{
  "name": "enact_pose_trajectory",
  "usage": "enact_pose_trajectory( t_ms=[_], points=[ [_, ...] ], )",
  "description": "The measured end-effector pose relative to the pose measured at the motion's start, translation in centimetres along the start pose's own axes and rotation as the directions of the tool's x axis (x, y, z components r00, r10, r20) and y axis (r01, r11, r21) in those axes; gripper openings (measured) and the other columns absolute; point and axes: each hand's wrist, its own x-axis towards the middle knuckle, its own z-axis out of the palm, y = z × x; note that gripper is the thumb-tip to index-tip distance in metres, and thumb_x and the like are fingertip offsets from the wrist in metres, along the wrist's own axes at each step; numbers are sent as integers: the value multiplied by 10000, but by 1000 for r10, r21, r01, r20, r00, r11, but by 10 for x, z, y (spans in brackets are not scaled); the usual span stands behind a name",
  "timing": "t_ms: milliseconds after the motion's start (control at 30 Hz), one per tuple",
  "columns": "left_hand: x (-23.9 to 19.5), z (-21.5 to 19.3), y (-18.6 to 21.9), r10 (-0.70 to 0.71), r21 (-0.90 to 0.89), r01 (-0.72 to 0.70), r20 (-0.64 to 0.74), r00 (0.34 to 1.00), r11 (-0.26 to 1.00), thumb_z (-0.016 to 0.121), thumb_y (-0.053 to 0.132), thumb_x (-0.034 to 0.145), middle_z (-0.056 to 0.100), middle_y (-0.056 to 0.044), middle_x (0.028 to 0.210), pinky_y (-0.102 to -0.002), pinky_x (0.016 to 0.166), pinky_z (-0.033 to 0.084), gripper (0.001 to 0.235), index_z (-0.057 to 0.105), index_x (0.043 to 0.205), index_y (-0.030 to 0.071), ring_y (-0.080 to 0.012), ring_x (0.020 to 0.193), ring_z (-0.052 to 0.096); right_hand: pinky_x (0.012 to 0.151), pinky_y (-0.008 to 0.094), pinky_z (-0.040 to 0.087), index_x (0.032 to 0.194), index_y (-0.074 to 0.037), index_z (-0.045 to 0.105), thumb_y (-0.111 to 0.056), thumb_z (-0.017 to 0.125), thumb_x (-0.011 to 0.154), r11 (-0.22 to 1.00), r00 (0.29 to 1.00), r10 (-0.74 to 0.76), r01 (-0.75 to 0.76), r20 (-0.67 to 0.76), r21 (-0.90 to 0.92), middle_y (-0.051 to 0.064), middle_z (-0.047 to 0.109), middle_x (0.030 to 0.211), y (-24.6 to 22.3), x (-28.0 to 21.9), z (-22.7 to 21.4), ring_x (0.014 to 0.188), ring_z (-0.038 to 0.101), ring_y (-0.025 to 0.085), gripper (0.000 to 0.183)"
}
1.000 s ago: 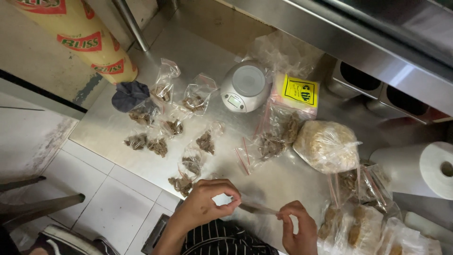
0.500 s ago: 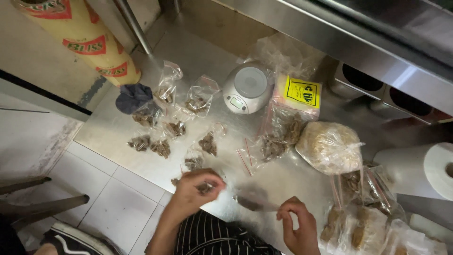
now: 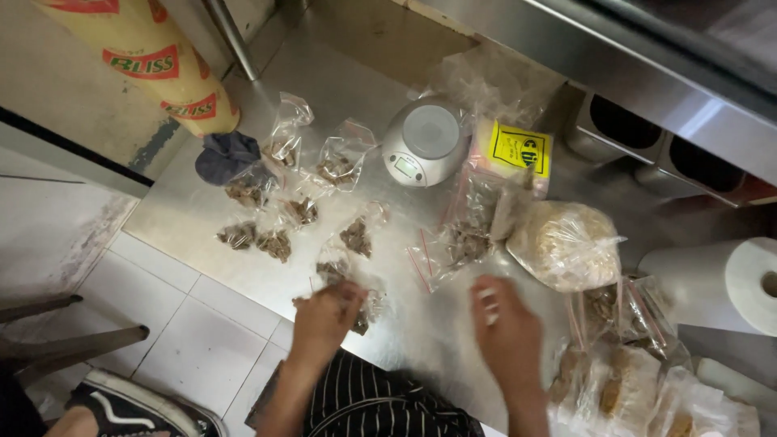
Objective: The person repeatedly places small portions of a brown crumbly food item into clear plastic zip-top bags on a stainless steel counter, then seals each bag. A digital scale, paper towels, and other packaged items are visible nearby.
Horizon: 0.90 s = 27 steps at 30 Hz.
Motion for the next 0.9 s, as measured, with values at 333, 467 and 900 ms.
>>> enact_pose_trajectory(
  t_ms=[333, 467, 900],
  points=[
    [8, 54, -16, 394, -223, -434, -206, 896, 873, 577, 118, 835, 635, 0, 762, -271, 592, 459, 114, 654, 752, 108, -134, 681, 625, 904, 277, 426, 1298, -166, 451, -413, 480, 858, 888, 658, -30, -328, 752, 323, 5, 584, 1270, 6, -31, 72, 1090, 585, 145, 505],
    [11, 58, -13, 256, -739, -184, -16, 966, 648, 586, 102, 845, 529, -100, 957, -318, 651, 658, 148, 652, 952, 22, -248, 780, 681, 756, 298, 531, 1233, -115, 500, -307, 450, 894, 649, 764, -61, -459, 642, 607, 80, 643, 1063, 8, -28, 67, 935, 636, 172, 392],
    [2, 67, 22, 332, -582, -215, 100, 938, 784, 618, 87, 830, 563, -57, 904, -217, 398, 505, 75, 574, 890, 73, -109, 524, 553, 633, 349, 563, 882, -44, 556, -93, 587, 827, 282, 834, 199, -551, 514, 785, 138, 647, 919, -2, -45, 55, 781, 620, 219, 80]
  ],
)
